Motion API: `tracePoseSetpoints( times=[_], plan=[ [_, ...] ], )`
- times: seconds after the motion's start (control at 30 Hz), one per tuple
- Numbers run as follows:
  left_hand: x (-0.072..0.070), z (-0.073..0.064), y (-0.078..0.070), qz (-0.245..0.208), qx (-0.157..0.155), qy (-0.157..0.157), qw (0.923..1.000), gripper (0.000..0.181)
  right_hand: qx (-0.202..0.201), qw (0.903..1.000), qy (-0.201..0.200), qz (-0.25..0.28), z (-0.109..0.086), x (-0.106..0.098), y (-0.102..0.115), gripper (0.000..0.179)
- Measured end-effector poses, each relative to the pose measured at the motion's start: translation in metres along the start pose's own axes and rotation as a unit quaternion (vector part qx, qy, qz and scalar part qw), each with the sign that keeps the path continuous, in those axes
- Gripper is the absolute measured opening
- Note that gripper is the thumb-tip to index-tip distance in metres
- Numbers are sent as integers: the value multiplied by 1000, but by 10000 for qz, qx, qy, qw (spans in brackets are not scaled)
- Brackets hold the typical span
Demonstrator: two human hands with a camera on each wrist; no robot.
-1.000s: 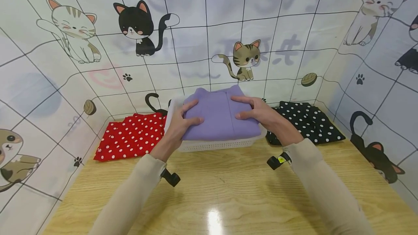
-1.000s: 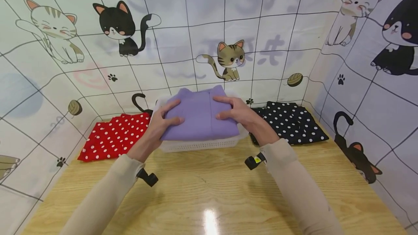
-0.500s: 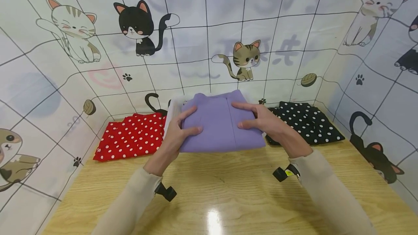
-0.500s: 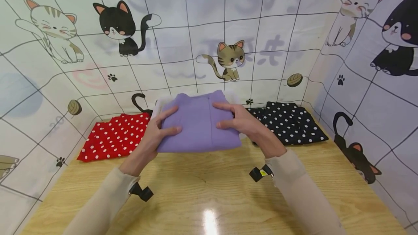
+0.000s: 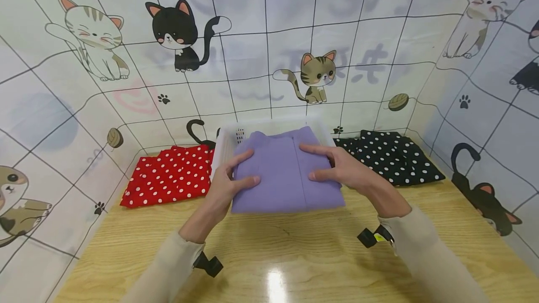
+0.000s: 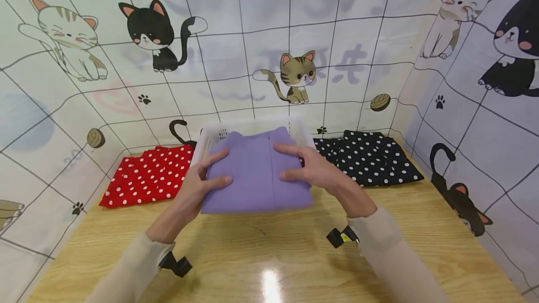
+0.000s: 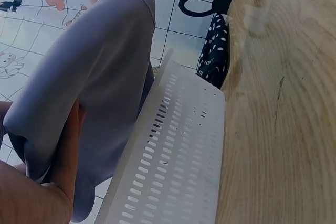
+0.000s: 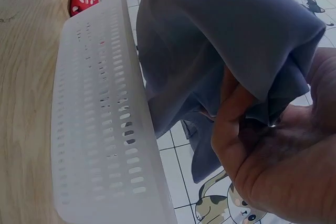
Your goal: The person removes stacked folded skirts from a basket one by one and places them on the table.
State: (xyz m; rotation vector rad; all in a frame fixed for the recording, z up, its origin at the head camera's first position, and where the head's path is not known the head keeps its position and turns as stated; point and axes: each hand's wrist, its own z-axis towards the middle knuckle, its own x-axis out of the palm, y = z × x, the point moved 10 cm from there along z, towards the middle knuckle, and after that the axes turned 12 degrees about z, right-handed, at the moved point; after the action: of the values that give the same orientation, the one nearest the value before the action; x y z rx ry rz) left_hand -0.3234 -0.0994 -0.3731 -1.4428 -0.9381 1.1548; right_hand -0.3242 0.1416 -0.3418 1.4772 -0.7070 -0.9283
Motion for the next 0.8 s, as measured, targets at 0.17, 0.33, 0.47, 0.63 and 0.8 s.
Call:
tracePoseSetpoints(
  times=[0.17,0.33,0.47,0.63,0.8],
  plan=[
    [2,-10,3,-34,49,107,9999,70,-59,9998,136,-150,-10,6,0,75],
    [7,-19,6,-71,67,281,9996,66,-37,9996,293,-54,-21,10,-3,72],
    [13,-25,7,-25,72,474,9988,62,-89,9992,367,-86,-29,11,-6,68],
    [16,-31,8,193,135,561,9981,56,18,9986,526,46,-38,14,-11,64],
    [15,-36,13,241,153,605,9978,47,79,9970,740,195,-44,19,-12,61]
  ],
)
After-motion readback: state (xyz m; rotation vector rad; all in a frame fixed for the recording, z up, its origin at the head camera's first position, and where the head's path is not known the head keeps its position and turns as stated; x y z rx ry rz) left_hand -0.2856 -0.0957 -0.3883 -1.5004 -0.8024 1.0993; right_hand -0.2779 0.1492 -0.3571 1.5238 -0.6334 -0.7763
